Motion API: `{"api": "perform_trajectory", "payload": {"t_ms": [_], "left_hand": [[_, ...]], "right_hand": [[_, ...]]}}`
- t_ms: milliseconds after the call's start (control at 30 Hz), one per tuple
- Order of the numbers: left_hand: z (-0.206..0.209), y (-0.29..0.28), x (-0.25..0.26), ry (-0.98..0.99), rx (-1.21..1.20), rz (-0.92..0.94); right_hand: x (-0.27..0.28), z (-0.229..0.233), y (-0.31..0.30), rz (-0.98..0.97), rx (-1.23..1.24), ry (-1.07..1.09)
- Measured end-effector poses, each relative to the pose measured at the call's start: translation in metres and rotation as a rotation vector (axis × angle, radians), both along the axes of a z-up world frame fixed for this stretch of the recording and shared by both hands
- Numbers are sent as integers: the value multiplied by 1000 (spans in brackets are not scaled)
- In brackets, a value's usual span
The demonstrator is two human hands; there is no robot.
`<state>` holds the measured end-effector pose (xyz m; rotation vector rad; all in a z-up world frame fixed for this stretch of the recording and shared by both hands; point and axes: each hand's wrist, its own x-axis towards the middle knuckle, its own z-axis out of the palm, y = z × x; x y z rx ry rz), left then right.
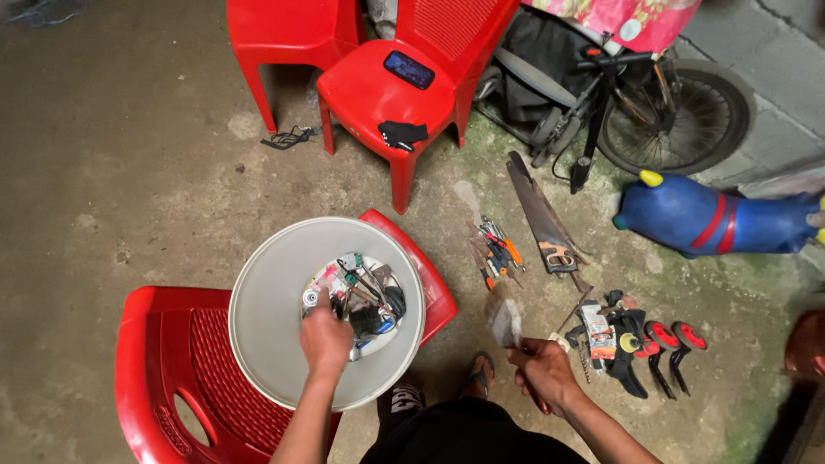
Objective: The person removes a hand saw, a paintbrush, and a black rubber ring from a white bucket and places them on the floor among other tools. The person then uses the paintbrush to brush the rubber ring and a small metal object before placing them on the floor.
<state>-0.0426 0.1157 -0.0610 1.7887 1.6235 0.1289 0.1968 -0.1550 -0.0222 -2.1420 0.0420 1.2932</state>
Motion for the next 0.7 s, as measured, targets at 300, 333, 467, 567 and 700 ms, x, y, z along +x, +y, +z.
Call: {"api": "perform_trajectory", "payload": {"t_ms": [300,333,467,567,700], "left_hand": [[18,5,-19,-1226,-791,632],[23,2,-18,-1252,-807,638],[35,-8,-4,-1267,-808,597],[37,-17,9,-1254,-811,504],[46,-27,19,-1361,-776,320]], "right_hand": [[-2,53,37,169,380,86],[-2,65,40,214,412,74],[-16,108,66,617,452,-170],[-35,131,87,974,661,-537],[-54,149,101,956,517,-396]]}}
